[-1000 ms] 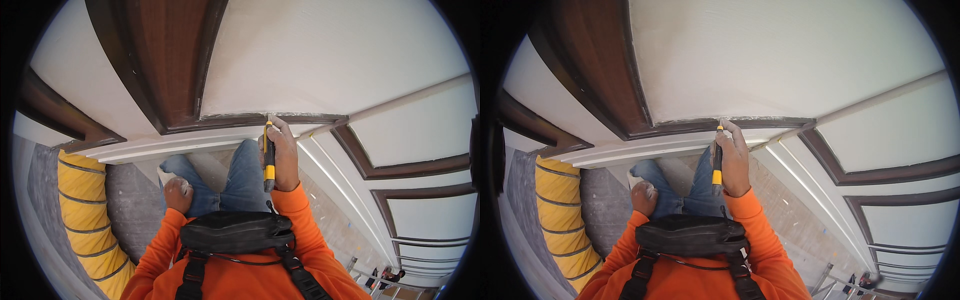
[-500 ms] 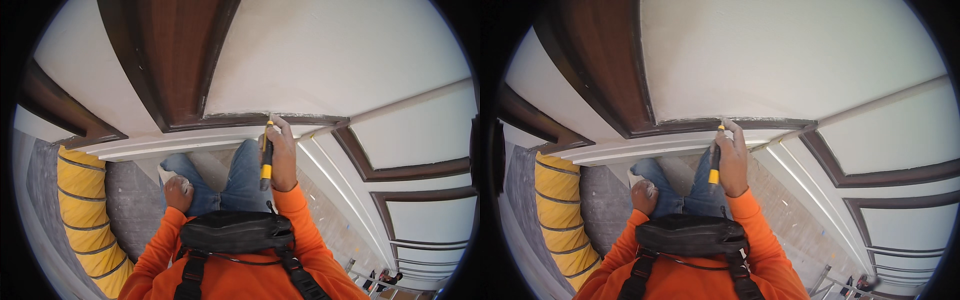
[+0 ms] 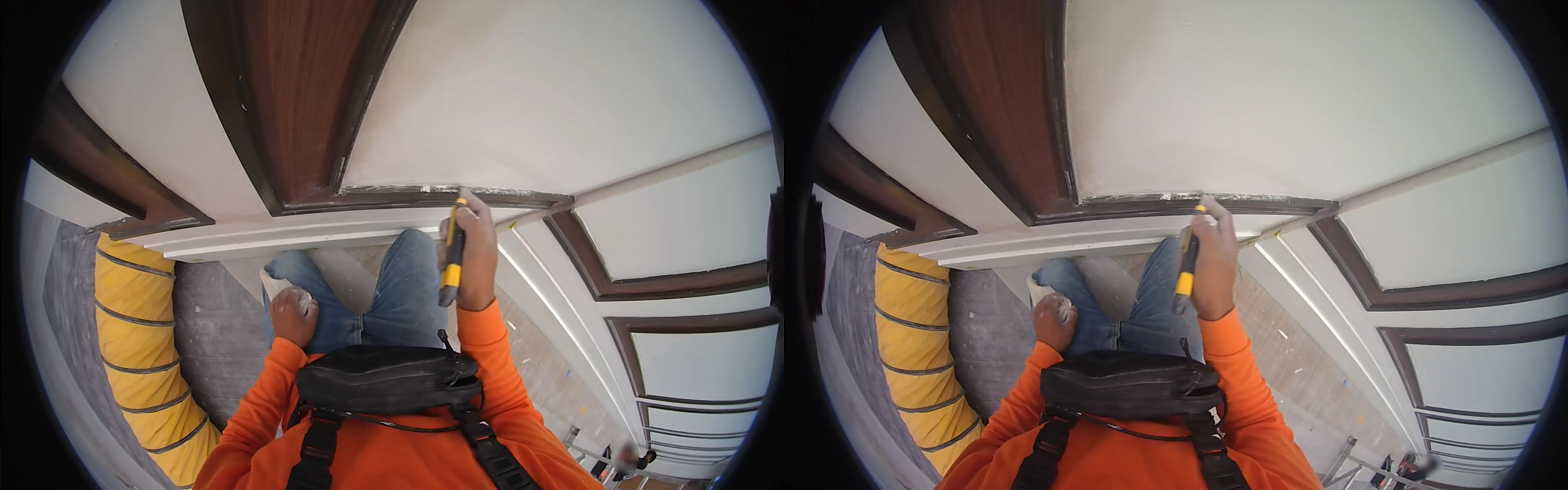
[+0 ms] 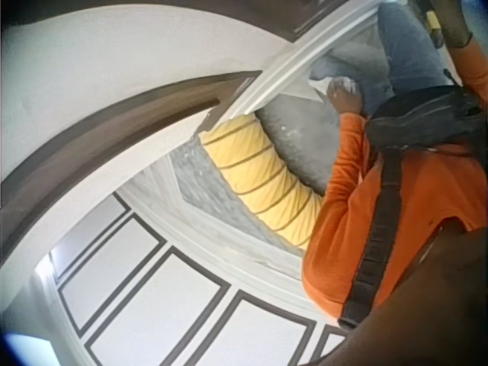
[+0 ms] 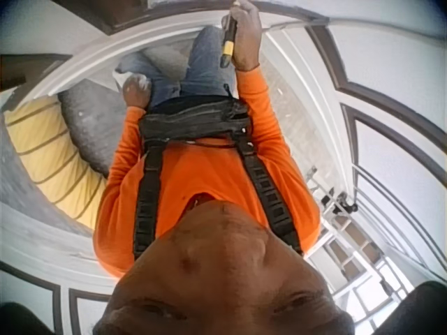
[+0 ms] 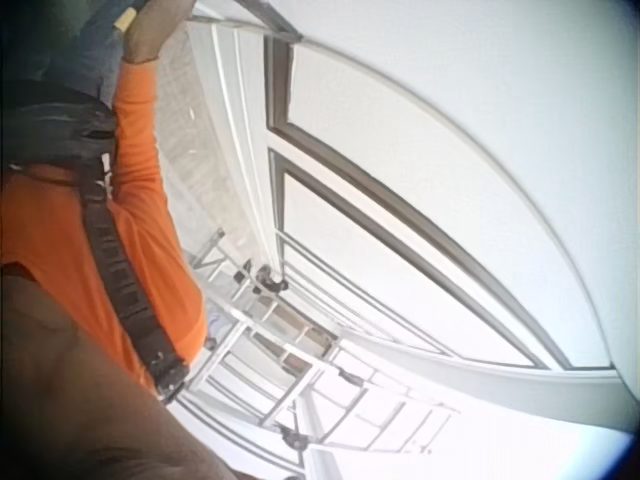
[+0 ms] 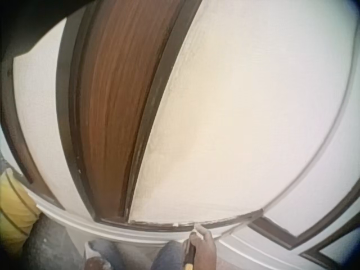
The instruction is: The person uses a utility knife and a cloth to clean and seal the gaps between wall trim panels and the wall surface while sitting on the floor.
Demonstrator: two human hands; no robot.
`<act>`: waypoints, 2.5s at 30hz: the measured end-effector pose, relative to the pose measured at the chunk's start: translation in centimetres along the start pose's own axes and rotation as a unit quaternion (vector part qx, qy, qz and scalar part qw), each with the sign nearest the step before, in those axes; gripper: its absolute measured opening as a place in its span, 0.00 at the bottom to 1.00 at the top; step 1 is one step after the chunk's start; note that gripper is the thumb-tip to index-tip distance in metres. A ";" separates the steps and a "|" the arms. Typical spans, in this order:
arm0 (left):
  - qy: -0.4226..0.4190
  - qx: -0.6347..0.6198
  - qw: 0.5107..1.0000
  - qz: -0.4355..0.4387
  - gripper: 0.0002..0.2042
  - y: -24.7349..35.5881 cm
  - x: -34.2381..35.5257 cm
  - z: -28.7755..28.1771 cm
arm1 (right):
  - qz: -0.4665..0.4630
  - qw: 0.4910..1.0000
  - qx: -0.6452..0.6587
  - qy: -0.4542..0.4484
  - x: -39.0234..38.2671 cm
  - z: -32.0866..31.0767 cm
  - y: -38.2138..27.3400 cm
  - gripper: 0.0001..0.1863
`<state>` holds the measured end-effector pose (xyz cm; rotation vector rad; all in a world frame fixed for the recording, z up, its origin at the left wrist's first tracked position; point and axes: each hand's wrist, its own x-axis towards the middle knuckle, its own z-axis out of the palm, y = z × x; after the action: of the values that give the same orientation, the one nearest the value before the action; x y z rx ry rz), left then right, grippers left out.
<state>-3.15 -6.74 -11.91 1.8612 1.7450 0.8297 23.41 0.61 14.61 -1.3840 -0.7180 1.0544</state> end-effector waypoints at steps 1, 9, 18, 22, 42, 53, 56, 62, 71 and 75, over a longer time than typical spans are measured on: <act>-0.011 0.001 1.000 -0.010 0.13 0.0 0.0 0.0 | 0.001 1.000 -0.007 -0.020 -0.3 0.6 0.3 0.18; -0.007 0.000 1.000 -0.016 0.13 -0.3 -0.2 0.2 | 0.006 0.999 -0.004 -0.054 -0.6 1.1 0.4 0.19; -0.016 0.002 1.000 -0.023 0.14 -0.4 -0.3 0.3 | 0.003 0.998 -0.023 -0.058 -0.8 1.8 0.5 0.18; -0.008 0.005 1.000 -0.016 0.14 -1.0 -0.4 0.6 | 0.001 0.999 -0.006 -0.041 -0.6 1.2 0.4 0.18; 0.004 -0.019 1.000 0.021 0.11 -0.7 -0.2 0.1 | -0.043 0.992 -0.063 -0.103 -0.8 0.2 1.5 0.20; -0.313 -0.393 0.860 -0.090 0.12 8.0 4.1 -3.2 | -0.043 0.962 -0.225 -0.151 -1.4 -2.5 13.3 0.26; -0.390 -0.334 0.857 -0.049 0.16 11.6 5.4 -2.9 | -0.030 0.967 -0.192 -0.165 -1.7 -2.4 13.9 0.27; -0.270 -0.437 0.855 -0.071 0.14 13.9 5.6 -1.8 | 0.054 0.980 0.001 -0.192 -1.2 -5.9 14.7 0.25; -0.253 -0.530 0.803 -0.105 0.14 19.0 6.6 -2.1 | 0.300 0.810 0.309 -0.399 -2.9 -7.5 17.5 0.32; -0.311 -0.446 0.836 0.071 0.14 17.1 5.3 -2.6 | 0.236 0.879 0.268 -0.316 -2.6 -10.8 16.9 0.25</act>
<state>7.47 -3.25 2.37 1.3595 0.6240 0.7673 29.34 -8.22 -2.62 -0.7197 -0.4785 1.9758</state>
